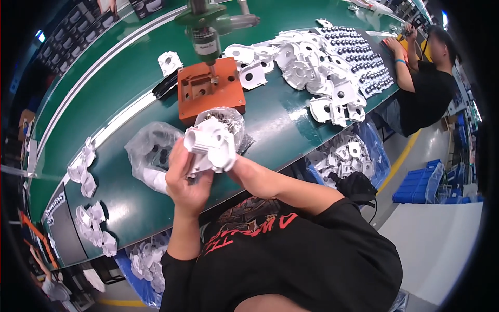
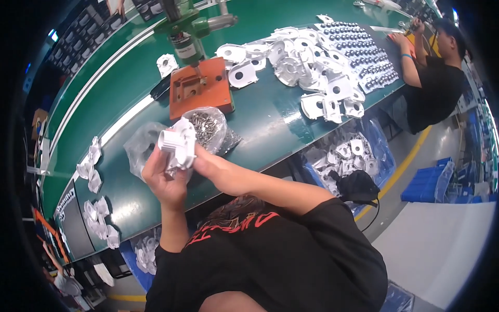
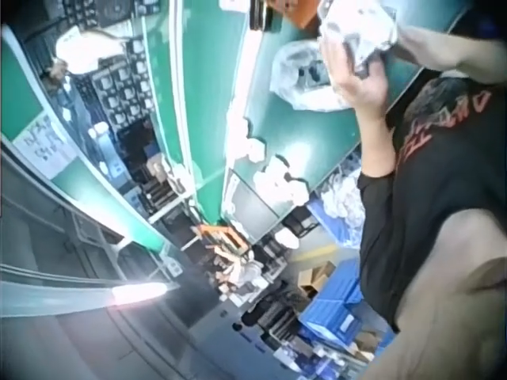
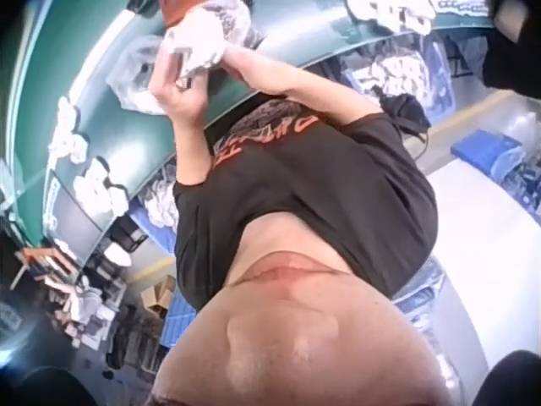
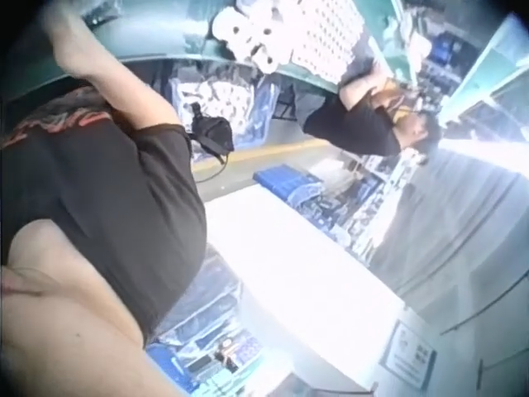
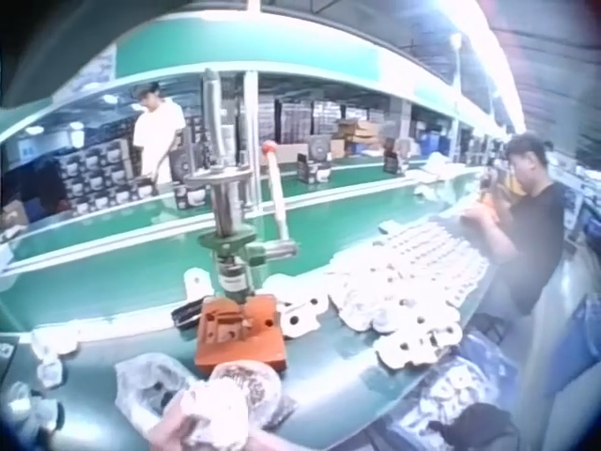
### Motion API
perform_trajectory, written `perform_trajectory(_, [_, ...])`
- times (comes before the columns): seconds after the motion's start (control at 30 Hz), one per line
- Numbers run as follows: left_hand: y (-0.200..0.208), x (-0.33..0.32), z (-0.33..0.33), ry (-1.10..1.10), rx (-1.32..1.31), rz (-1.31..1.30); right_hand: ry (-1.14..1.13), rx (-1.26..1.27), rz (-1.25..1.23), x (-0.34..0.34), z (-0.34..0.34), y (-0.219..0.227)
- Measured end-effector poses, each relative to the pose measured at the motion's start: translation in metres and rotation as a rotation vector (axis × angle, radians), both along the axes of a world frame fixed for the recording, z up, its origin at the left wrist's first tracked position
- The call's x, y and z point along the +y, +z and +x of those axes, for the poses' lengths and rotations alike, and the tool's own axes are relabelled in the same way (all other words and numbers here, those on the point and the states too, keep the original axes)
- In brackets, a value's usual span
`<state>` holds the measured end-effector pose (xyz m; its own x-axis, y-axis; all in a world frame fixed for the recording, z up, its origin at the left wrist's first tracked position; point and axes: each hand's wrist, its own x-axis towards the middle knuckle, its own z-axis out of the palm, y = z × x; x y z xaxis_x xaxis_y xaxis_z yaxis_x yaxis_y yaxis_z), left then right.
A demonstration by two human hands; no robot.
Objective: Assembling plastic components using screws and a manual press on a factory line.
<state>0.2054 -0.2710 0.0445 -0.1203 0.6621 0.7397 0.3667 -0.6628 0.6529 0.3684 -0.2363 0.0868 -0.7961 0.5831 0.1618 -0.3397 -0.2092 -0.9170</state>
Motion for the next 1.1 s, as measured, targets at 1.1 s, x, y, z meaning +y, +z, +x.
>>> perform_trajectory(1.1, [0.02, 0.144, -0.075, 0.003, 0.8, -0.212, -0.724, -0.52, 1.179, 0.058, -0.028, -0.044])
